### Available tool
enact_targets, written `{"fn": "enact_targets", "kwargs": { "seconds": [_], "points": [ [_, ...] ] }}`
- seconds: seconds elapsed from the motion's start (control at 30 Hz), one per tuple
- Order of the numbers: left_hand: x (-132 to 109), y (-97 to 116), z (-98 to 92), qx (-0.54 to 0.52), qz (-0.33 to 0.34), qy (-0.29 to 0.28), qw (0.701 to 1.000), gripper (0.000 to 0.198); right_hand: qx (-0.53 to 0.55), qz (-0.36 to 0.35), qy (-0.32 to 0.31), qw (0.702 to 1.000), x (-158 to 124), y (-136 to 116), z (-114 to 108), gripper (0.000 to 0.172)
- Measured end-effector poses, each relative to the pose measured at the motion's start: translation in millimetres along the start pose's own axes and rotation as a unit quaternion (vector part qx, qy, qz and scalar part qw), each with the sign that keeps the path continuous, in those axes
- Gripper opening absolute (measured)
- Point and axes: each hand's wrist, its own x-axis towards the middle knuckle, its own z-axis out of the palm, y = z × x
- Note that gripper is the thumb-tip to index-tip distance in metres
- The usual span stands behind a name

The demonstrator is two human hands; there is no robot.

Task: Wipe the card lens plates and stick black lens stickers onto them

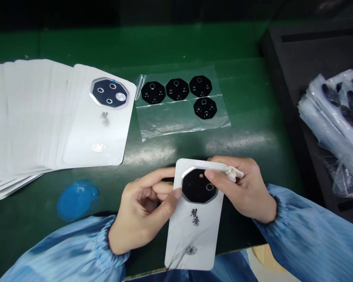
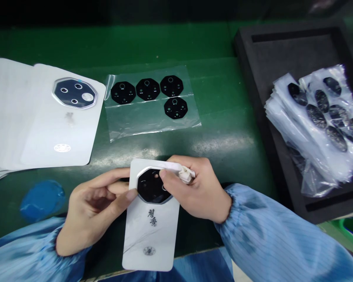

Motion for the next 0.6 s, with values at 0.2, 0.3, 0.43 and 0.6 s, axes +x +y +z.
{"fn": "enact_targets", "kwargs": {
  "seconds": [0.2, 0.3, 0.43, 0.6],
  "points": [
    [3.7, -0.2, -0.9, -0.118, -0.007, -0.097, 0.988, 0.016, -0.009, -0.003, -0.004, 1.0, -1.9, -3.1, 1.9, 0.027],
    [6.4, 0.0, -0.3, -0.075, 0.022, -0.088, 0.993, 0.005, -0.016, -0.013, -0.016, 1.0, -3.9, -4.2, 5.6, 0.027],
    [8.1, 4.0, 3.3, 0.043, 0.069, -0.038, 0.996, 0.014, 0.001, -0.046, -0.029, 0.998, -5.1, -4.6, 11.7, 0.028],
    [9.3, 5.7, 3.6, 0.081, 0.083, -0.038, 0.993, 0.019, 0.0, -0.042, -0.038, 0.998, -3.9, -4.1, 14.2, 0.028]
  ]
}}
